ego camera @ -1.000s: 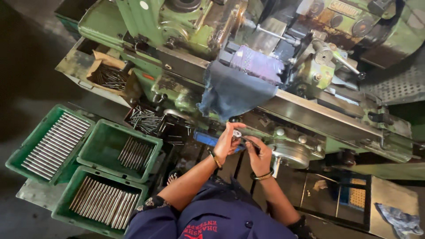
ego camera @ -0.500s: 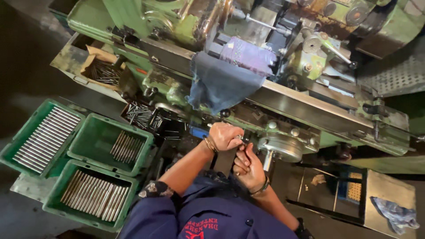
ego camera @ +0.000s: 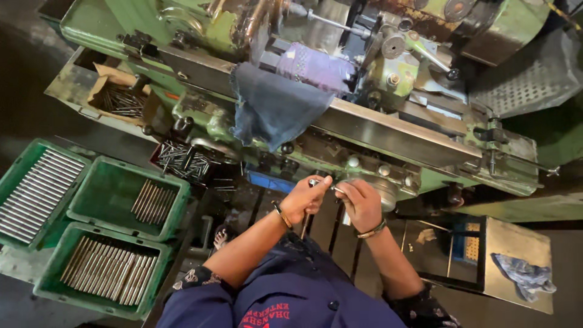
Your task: The person repeatedly picks up metal rods from green bins, inserts them into a lathe chuck, operates the machine to machine the rods, removes the finished pieces, and places them into a bin. The process is repeated continuously throughout the clip.
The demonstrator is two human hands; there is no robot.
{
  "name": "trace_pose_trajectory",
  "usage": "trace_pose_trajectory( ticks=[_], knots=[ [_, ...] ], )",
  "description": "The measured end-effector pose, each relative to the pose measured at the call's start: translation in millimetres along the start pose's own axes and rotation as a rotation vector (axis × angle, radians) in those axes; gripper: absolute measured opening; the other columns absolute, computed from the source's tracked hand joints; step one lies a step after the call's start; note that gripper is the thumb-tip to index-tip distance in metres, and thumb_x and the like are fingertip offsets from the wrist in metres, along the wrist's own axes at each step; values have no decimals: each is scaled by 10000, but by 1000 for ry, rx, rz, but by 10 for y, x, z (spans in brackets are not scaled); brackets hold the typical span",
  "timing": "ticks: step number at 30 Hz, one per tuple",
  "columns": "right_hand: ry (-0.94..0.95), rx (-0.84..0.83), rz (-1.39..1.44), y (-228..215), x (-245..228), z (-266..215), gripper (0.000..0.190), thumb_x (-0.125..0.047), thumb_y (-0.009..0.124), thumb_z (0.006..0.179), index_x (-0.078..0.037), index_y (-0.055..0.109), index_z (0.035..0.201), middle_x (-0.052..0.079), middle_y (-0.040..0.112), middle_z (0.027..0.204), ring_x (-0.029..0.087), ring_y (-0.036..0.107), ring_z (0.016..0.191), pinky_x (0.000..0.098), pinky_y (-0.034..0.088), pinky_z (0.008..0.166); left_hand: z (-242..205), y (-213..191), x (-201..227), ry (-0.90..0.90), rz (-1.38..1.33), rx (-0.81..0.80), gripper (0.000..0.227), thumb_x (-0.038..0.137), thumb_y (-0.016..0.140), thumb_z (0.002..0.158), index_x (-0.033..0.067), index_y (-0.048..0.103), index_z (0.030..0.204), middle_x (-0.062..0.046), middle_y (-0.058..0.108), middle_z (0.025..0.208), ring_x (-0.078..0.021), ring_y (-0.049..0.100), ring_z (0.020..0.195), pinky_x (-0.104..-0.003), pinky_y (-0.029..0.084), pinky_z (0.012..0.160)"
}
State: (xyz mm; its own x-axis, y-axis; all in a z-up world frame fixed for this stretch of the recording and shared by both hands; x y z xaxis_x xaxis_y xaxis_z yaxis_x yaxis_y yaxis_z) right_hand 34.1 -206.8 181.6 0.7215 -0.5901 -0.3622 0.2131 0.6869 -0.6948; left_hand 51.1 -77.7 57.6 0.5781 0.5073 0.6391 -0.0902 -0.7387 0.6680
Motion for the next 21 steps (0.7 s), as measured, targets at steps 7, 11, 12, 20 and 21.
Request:
trace_pose_trajectory(
  ticks=[7, 11, 12, 20, 21],
  knots=[
    [-238, -267, -106, -145, 162, 68, 270, -236, 795, 808, -82, 654, 979, 83, 656, 861, 294, 637, 768, 424, 511, 650, -60, 251, -135, -56, -37, -154, 286, 374, 692, 986, 143, 544, 902, 96, 371, 613, -11, 315, 452, -204, 235, 395],
    [-54, -318, 3, -129, 397, -3, 205, -200, 775, 865, -82, 652, 978, 87, 662, 874, 311, 659, 807, 417, 525, 693, -11, 344, -188, 77, -11, 87, 270, 317, 754, 924, 127, 563, 915, 74, 412, 600, -34, 336, 422, -228, 239, 374],
    [1, -286, 66, -137, 425, -31, 179, -172, 760, 889, -81, 668, 1013, 86, 670, 891, 310, 666, 817, 407, 530, 704, -13, 365, -187, 137, -22, 157, 286, 299, 778, 912, 108, 566, 915, 68, 426, 601, -41, 345, 415, -235, 244, 369],
    [278, 224, 315, -282, 498, -263, 140, -110, 725, 953, -31, 660, 1049, 70, 690, 962, 145, 633, 762, 262, 511, 712, 58, 608, -82, 469, -24, 243, 258, 151, 842, 857, 97, 601, 935, 69, 522, 696, -28, 430, 536, -232, 318, 449],
    [315, 287, 331, -296, 517, -293, 136, -101, 716, 958, -23, 653, 1051, 63, 679, 959, 113, 600, 739, 240, 492, 693, 60, 649, -9, 559, 39, 240, 258, 122, 851, 866, 76, 607, 933, 71, 545, 736, -23, 459, 594, -228, 356, 492]
  ],
)
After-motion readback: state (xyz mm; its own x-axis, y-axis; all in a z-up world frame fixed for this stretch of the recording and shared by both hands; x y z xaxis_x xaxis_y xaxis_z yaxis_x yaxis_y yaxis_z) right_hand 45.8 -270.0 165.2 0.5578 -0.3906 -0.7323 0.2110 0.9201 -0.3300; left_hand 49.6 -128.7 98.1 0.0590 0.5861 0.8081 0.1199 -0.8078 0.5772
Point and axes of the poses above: each hand's wrist, its own z-axis towards the middle knuckle, its own y-axis out of the palm, x = y × z, the point moved 7 cm from there along z, towards the middle knuckle
